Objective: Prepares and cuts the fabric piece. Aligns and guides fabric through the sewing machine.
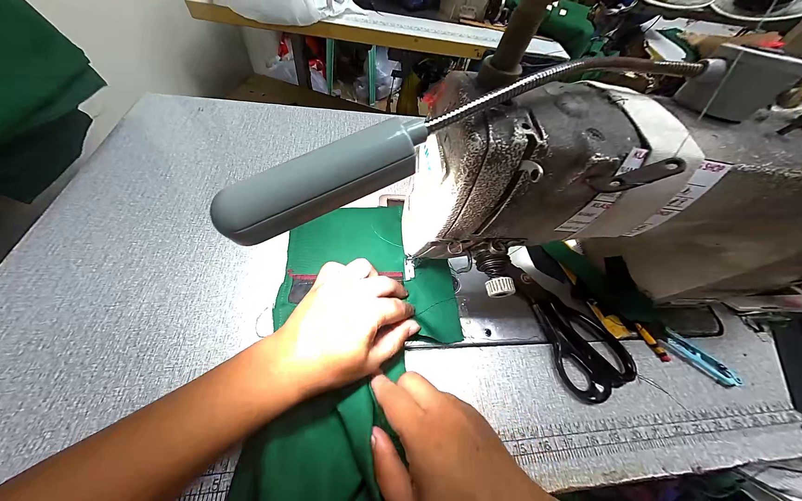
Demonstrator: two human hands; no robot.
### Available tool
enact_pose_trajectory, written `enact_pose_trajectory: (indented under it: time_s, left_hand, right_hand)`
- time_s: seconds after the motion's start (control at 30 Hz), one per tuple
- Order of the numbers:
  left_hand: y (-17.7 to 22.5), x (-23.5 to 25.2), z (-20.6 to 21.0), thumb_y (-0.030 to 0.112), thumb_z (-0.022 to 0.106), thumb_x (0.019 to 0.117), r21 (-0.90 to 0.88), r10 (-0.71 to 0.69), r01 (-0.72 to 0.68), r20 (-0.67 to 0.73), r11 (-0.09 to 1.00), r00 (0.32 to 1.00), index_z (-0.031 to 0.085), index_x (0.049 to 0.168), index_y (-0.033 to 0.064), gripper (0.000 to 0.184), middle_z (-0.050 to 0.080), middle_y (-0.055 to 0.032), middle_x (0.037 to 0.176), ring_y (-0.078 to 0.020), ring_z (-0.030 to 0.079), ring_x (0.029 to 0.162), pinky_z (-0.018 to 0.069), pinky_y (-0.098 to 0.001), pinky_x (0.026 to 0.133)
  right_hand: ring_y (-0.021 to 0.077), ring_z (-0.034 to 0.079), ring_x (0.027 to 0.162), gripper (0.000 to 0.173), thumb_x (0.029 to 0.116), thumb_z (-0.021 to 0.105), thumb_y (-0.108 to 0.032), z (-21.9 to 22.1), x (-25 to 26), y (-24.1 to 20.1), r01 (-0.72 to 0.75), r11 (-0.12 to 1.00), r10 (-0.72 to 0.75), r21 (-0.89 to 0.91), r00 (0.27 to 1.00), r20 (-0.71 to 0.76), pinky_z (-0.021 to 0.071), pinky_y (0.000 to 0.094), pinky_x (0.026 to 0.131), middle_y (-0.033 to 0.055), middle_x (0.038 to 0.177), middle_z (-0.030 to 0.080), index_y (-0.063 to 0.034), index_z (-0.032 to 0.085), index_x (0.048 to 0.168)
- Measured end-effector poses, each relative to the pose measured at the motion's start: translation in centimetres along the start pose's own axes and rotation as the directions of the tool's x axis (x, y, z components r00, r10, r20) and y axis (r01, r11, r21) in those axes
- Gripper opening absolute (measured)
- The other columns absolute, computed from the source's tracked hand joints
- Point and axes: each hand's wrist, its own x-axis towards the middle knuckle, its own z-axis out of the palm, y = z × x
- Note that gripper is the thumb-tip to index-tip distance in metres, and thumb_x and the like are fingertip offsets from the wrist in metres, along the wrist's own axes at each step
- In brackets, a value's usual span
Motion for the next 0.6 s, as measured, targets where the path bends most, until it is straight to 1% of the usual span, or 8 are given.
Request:
enact_pose_trajectory:
  time_s: [0.1, 0.17, 0.23, 0.27, 0.33, 0.37, 0.47, 0.6]
  left_hand:
    - [0.5, -1.0, 0.2, 0.046, 0.045, 0.1003, 0.103, 0.052, -0.055, 0.027, 0.993, 0.998, 0.078, 0.115, 0.0325, 0.039, 0.072, 0.0049, 0.12, -0.0197, 0.063, 0.109, 0.0463, -0.0438, 0.086]
    - [0.6, -1.7, 0.1, 0.051, 0.04, 0.1012, 0.123, 0.016, -0.023, 0.06, 0.992, 0.998, 0.074, 0.123, 0.0369, 0.043, 0.069, 0.005, 0.132, -0.0238, 0.06, 0.125, 0.0422, -0.0576, 0.1]
    - [0.9, -2.4, -0.4, 0.057, 0.034, 0.1027, 0.075, -0.07, 0.058, 0.168, 0.996, 0.983, 0.065, 0.136, 0.0415, 0.048, 0.057, 0.0053, 0.149, -0.033, 0.041, 0.147, 0.0201, -0.0813, 0.109]
    - [1.0, -2.5, -0.6, 0.06, 0.032, 0.1027, 0.058, -0.106, 0.095, 0.226, 0.994, 0.968, 0.059, 0.141, 0.0447, 0.05, 0.051, 0.0075, 0.155, -0.0344, 0.032, 0.152, 0.0115, -0.0856, 0.108]
    - [1.0, -2.7, -0.8, 0.063, 0.028, 0.1021, 0.056, -0.141, 0.13, 0.272, 0.99, 0.952, 0.052, 0.145, 0.0499, 0.051, 0.044, 0.0123, 0.159, -0.0338, 0.025, 0.155, 0.0076, -0.0876, 0.105]
    - [0.9, -2.9, -0.6, 0.063, 0.027, 0.1021, 0.058, -0.143, 0.132, 0.263, 0.989, 0.954, 0.052, 0.145, 0.0508, 0.051, 0.044, 0.0132, 0.159, -0.0333, 0.025, 0.155, 0.008, -0.0876, 0.105]
    - [0.9, -3.2, -0.3, 0.062, 0.027, 0.102, 0.059, -0.138, 0.128, 0.227, 0.99, 0.964, 0.051, 0.145, 0.0516, 0.05, 0.045, 0.0133, 0.159, -0.0326, 0.026, 0.155, 0.008, -0.0875, 0.106]
    - [0.8, -3.1, -0.3, 0.062, 0.026, 0.1025, 0.059, -0.129, 0.119, 0.221, 0.991, 0.967, 0.051, 0.146, 0.0514, 0.051, 0.044, 0.0131, 0.159, -0.0325, 0.026, 0.155, 0.0094, -0.0873, 0.106]
  right_hand:
    - [0.02, 0.064, 0.067, 0.029, 0.0989, 0.057, -0.028, -0.4, -0.5, 2.4, 0.121, 0.992, -0.12, 0.019, 0.992, -0.038, 0.0532, 0.0347, 0.056, 0.0063, 0.078, 0.064, -0.0077, 0.076, 0.109]
    - [0.0165, 0.066, 0.076, 0.026, 0.0993, 0.056, -0.03, -1.2, -0.3, 4.6, 0.106, 0.994, -0.112, -0.041, 0.98, -0.162, 0.056, 0.0335, 0.064, 0.0028, 0.081, 0.066, -0.0146, 0.077, 0.096]
    - [0.0148, 0.069, 0.078, 0.025, 0.0973, 0.056, -0.029, -2.2, 1.1, 7.0, 0.001, 0.99, -0.044, -0.14, 0.953, -0.3, 0.0581, 0.0344, 0.065, 0.0015, 0.084, 0.07, -0.0158, 0.077, 0.092]
    - [0.0148, 0.069, 0.078, 0.026, 0.0976, 0.056, -0.03, -2.4, 2.1, 8.1, -0.049, 0.982, -0.017, -0.18, 0.937, -0.349, 0.0589, 0.0352, 0.065, 0.0015, 0.087, 0.072, -0.0161, 0.079, 0.095]
    - [0.0186, 0.07, 0.091, 0.029, 0.0975, 0.058, -0.031, -2.6, 4.3, 10.0, -0.091, 0.974, 0.006, -0.206, 0.925, -0.379, 0.0599, 0.0404, 0.077, 0.0043, 0.098, 0.073, -0.0146, 0.079, 0.106]
    - [0.0198, 0.07, 0.099, 0.028, 0.097, 0.059, -0.03, -2.5, 5.4, 10.4, -0.094, 0.976, 0.013, -0.194, 0.924, -0.383, 0.0588, 0.0427, 0.086, 0.0059, 0.103, 0.074, -0.0132, 0.078, 0.108]
    - [0.018, 0.068, 0.109, 0.024, 0.0941, 0.068, -0.032, -2.1, 7.6, 11.0, -0.115, 0.988, 0.073, -0.104, 0.937, -0.342, 0.0542, 0.0443, 0.097, 0.0053, 0.107, 0.074, -0.0132, 0.078, 0.105]
    - [0.0138, 0.068, 0.096, 0.022, 0.0991, 0.057, -0.029, -1.8, 7.0, 11.5, -0.021, 0.991, -0.013, -0.132, 0.967, -0.256, 0.0546, 0.0427, 0.09, -0.0007, 0.094, 0.072, -0.0163, 0.075, 0.097]
